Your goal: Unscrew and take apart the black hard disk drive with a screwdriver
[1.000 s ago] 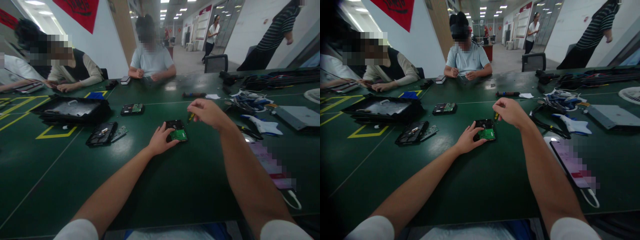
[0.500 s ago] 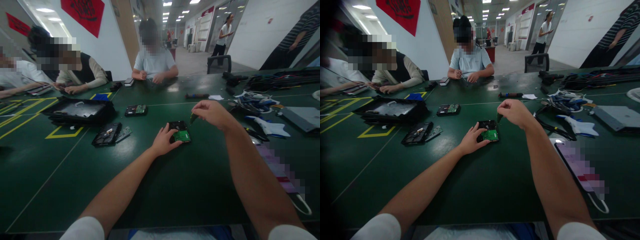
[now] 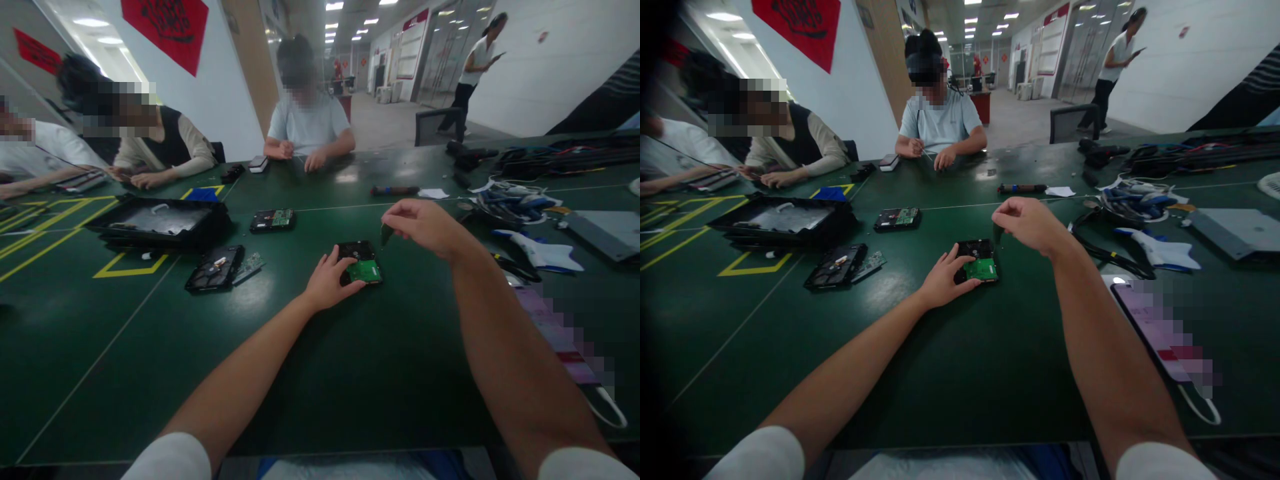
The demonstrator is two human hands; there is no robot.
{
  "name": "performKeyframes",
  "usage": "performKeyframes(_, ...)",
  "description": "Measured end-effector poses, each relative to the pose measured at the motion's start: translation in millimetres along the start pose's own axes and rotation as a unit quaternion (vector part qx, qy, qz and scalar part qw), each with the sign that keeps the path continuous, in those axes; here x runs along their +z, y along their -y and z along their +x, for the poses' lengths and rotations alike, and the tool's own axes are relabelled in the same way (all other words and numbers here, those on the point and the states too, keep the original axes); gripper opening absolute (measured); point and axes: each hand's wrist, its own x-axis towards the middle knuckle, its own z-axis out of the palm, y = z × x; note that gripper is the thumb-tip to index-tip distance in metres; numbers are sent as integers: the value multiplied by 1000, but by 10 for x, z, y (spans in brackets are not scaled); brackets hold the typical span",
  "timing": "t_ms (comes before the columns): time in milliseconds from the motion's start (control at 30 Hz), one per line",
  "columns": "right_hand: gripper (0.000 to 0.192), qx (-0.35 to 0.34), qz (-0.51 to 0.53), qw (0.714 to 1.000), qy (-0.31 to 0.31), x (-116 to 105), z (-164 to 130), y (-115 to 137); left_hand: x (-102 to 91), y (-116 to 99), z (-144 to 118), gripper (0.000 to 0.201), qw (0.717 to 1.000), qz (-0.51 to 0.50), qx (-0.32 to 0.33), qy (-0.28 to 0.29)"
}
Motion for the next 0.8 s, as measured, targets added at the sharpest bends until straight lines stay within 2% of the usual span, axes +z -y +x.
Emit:
performKeyframes(133, 18, 26, 22, 999, 7, 29, 0, 1, 19, 11, 8, 71, 1000, 1, -3, -1)
performKeyframes(400, 27, 7, 98, 993, 62, 14, -32, 24, 2, -10, -1, 69, 1000, 3, 1, -1)
performKeyframes(667, 19, 12, -28, 999, -41, 24, -6, 9, -15, -29, -4, 69, 1000, 1, -3, 4)
performKeyframes(800, 17, -3, 8, 1000, -19, 39, -11, 25, 8, -15, -3, 68, 1000, 5, 2, -5)
